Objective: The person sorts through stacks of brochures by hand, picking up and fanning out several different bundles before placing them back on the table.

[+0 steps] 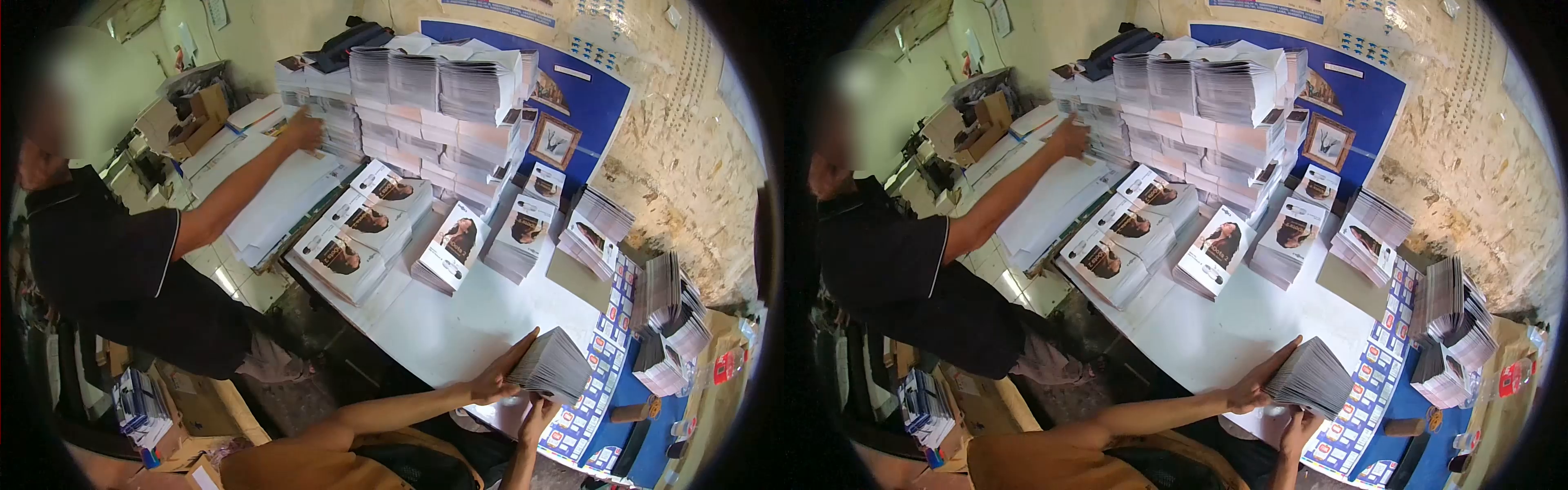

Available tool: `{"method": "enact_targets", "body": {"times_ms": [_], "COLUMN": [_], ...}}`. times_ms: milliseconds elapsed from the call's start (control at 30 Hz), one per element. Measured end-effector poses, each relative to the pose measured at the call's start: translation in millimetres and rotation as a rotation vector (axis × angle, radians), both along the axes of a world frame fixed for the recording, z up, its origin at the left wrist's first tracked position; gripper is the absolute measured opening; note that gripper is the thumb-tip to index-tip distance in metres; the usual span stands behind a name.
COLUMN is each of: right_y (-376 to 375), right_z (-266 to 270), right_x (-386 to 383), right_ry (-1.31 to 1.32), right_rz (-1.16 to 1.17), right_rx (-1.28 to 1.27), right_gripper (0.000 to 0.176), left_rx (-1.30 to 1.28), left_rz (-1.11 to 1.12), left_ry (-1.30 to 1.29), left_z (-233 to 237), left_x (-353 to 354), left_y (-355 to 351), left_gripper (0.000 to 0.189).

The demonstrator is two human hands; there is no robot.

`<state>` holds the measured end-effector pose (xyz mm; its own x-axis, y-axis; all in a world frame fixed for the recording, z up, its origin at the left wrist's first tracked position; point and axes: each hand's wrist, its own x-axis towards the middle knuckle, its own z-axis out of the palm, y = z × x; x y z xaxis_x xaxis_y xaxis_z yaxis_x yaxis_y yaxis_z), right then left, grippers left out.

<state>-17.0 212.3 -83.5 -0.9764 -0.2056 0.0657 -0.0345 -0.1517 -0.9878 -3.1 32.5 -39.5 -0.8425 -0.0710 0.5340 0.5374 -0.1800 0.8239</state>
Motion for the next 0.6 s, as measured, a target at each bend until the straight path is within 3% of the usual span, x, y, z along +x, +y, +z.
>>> {"method": "enact_targets", "body": {"times_ms": [100,200,300,600], "right_y": [0.5,-7.0,-15.8,-27.7], "right_z": [-3.4,22.3,39.3,26.9], "right_x": [-3.5,3.3,4.1,-5.0], "right_ry": [0.132,0.072,0.084,0.201], "right_rz": [-0.002,0.008,-0.026,-0.025], "right_rx": [0.117,0.14,0.226,0.049], "right_gripper": [0.039,0.035,0.027,0.026], "left_rx": [0.019,-0.076,-0.151,-0.053], "left_rz": [-0.003,0.069,0.139,0.105], "left_ry": [-0.045,-0.056,-0.062,-0.08], "left_z": [-2.9,-5.1,-5.5,0.3], "left_x": [2.4,1.6,0.6,-4.0], "left_y": [2.1,3.8,5.9,-0.4], "left_gripper": [0.108,0.116,0.11,0.096]}}
